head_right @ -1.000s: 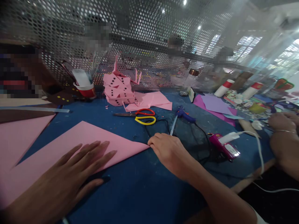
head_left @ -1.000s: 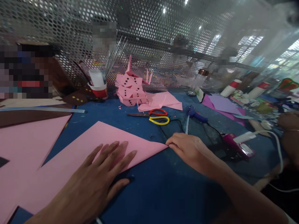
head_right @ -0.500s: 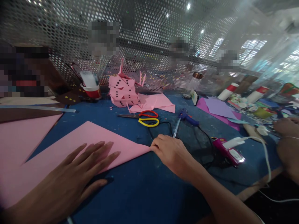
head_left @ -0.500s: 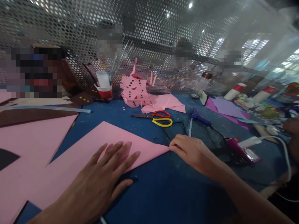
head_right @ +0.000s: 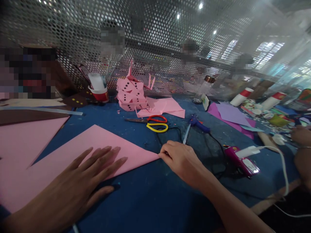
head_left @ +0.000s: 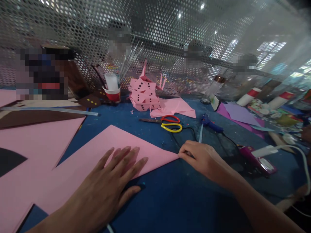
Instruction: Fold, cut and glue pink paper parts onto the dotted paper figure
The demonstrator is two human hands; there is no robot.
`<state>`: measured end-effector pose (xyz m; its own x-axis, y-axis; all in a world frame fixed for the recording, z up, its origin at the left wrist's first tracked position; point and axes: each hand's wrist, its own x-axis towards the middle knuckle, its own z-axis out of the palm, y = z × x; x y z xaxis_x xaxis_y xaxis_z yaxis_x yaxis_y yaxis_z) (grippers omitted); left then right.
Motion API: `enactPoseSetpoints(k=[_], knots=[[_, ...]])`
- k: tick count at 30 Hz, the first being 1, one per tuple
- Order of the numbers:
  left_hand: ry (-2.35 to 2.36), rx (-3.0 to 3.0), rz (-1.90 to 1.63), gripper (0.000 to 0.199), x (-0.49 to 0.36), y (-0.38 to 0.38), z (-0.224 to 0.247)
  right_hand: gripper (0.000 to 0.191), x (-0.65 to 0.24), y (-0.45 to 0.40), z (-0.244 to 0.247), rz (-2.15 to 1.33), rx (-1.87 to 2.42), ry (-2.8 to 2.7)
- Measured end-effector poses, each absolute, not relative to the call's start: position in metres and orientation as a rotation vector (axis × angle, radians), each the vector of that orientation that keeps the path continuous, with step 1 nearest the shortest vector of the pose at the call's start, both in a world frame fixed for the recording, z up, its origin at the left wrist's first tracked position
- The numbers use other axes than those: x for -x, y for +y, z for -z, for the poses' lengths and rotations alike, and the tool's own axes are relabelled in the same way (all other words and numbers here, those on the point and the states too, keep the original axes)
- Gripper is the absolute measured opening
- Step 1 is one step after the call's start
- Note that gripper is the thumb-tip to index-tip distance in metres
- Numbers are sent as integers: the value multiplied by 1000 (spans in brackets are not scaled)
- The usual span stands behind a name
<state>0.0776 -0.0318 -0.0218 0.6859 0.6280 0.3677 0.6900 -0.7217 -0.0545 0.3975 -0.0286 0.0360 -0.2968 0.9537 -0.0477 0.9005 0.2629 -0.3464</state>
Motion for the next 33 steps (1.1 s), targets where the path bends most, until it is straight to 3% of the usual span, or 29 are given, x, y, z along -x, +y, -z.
enactPoseSetpoints(k=[33], knots=[[-1112, 2721, 443, 66, -76, -35, 23, 15, -397, -32, -29, -318, 1708, -2399]])
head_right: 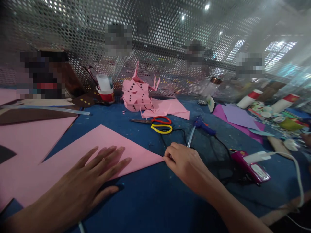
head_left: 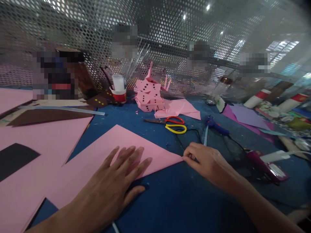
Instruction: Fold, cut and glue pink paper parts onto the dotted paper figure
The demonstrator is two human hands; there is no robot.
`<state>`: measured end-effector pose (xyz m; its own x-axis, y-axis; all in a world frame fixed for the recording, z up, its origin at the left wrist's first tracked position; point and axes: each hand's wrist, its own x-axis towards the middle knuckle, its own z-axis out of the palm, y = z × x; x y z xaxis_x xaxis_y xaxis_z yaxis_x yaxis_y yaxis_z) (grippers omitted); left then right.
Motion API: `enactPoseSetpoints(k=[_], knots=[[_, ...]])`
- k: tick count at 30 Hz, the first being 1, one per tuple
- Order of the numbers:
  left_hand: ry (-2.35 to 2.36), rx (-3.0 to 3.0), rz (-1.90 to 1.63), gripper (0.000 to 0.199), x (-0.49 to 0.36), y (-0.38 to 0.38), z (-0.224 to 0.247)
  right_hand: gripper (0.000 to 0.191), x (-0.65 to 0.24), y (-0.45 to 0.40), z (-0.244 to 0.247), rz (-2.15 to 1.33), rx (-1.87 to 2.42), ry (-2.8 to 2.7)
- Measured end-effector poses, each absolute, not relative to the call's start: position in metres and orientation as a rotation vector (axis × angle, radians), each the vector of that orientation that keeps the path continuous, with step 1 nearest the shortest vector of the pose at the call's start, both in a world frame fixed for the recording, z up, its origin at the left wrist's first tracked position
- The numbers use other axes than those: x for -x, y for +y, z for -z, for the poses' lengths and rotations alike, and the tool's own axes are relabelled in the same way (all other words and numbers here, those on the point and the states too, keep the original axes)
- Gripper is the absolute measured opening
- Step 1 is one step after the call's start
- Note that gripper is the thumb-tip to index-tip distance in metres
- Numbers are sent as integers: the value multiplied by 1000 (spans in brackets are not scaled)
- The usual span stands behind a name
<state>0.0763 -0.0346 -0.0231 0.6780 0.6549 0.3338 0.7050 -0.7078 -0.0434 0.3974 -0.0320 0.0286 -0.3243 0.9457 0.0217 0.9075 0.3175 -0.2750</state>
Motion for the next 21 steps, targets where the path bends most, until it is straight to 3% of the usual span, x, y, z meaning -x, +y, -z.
enactPoseSetpoints(k=[21], knots=[[-1121, 2714, 408, 63, -77, -35, 18, 15, -403, -28, -20, -284, 1672, -2430]])
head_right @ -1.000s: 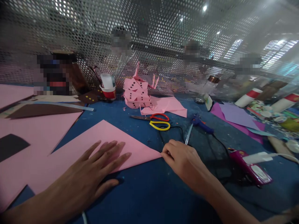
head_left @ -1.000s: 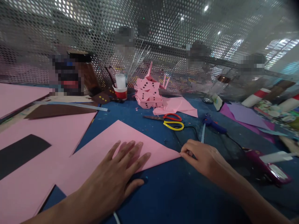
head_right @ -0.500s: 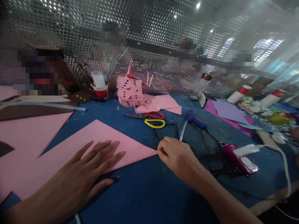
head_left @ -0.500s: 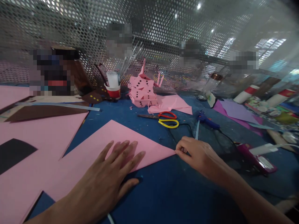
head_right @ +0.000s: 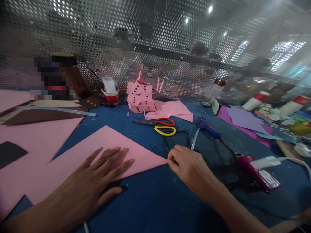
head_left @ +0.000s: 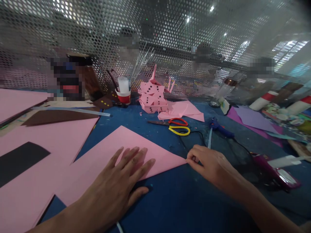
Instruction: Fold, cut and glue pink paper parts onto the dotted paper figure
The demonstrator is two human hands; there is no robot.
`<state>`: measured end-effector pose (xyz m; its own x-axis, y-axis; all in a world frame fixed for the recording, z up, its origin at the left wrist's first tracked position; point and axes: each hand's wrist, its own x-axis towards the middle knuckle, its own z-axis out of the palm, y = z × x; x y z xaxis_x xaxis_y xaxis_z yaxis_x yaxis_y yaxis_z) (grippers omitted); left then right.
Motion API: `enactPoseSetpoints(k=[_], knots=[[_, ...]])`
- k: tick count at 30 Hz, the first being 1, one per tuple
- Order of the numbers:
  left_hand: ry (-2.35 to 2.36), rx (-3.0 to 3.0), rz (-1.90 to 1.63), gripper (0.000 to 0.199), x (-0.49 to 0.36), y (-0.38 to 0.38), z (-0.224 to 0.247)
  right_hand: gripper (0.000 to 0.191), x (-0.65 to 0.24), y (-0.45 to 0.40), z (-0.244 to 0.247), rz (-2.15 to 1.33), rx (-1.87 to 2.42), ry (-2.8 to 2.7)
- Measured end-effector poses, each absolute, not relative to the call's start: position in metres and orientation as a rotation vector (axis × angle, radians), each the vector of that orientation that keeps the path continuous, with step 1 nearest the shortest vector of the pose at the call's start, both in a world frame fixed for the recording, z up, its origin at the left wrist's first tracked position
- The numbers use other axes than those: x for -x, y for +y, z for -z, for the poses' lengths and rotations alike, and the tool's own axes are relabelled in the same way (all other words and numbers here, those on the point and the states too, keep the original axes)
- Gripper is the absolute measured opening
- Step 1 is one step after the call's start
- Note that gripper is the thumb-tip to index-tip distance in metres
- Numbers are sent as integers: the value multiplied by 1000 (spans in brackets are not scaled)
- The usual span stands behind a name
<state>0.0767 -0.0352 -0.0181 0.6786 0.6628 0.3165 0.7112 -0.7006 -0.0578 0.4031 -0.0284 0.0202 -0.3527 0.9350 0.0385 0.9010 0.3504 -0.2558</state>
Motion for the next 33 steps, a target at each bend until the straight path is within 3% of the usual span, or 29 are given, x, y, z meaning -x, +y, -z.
enactPoseSetpoints(k=[33], knots=[[-1090, 2692, 335, 64, -75, -35, 19, 16, -396, -30, -23, -287, 1768, -2415]])
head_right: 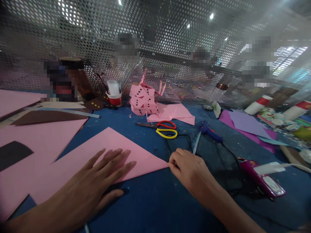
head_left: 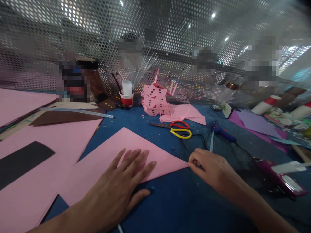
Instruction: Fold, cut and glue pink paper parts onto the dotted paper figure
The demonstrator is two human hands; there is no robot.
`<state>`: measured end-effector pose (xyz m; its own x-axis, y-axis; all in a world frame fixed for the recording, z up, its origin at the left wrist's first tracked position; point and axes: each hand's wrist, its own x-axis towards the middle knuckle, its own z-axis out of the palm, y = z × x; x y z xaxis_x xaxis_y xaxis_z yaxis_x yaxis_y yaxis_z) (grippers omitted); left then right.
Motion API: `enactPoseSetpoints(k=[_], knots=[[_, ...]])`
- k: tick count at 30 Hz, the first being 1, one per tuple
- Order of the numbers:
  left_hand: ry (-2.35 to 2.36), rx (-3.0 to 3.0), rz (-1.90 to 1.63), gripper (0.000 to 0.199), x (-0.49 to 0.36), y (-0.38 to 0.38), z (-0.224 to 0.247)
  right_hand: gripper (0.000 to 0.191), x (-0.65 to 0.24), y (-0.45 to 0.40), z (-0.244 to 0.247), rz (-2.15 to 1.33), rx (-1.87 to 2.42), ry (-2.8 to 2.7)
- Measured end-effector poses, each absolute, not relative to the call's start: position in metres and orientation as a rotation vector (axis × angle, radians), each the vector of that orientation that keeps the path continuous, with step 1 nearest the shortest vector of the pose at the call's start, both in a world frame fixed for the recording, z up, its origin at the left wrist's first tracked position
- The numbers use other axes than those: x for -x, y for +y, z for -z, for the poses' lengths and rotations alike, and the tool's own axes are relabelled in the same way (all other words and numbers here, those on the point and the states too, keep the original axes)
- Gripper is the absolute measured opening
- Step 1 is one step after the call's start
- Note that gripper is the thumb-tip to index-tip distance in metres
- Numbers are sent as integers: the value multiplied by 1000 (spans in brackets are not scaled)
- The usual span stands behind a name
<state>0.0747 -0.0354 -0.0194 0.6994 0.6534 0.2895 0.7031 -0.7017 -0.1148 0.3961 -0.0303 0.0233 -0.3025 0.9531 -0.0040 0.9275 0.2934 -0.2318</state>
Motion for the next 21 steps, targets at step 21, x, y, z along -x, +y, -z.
enactPoseSetpoints(k=[21], knots=[[-1055, 2672, 325, 61, -74, -35, 20, 17, -395, -31, -19, -204, 1741, -2427]])
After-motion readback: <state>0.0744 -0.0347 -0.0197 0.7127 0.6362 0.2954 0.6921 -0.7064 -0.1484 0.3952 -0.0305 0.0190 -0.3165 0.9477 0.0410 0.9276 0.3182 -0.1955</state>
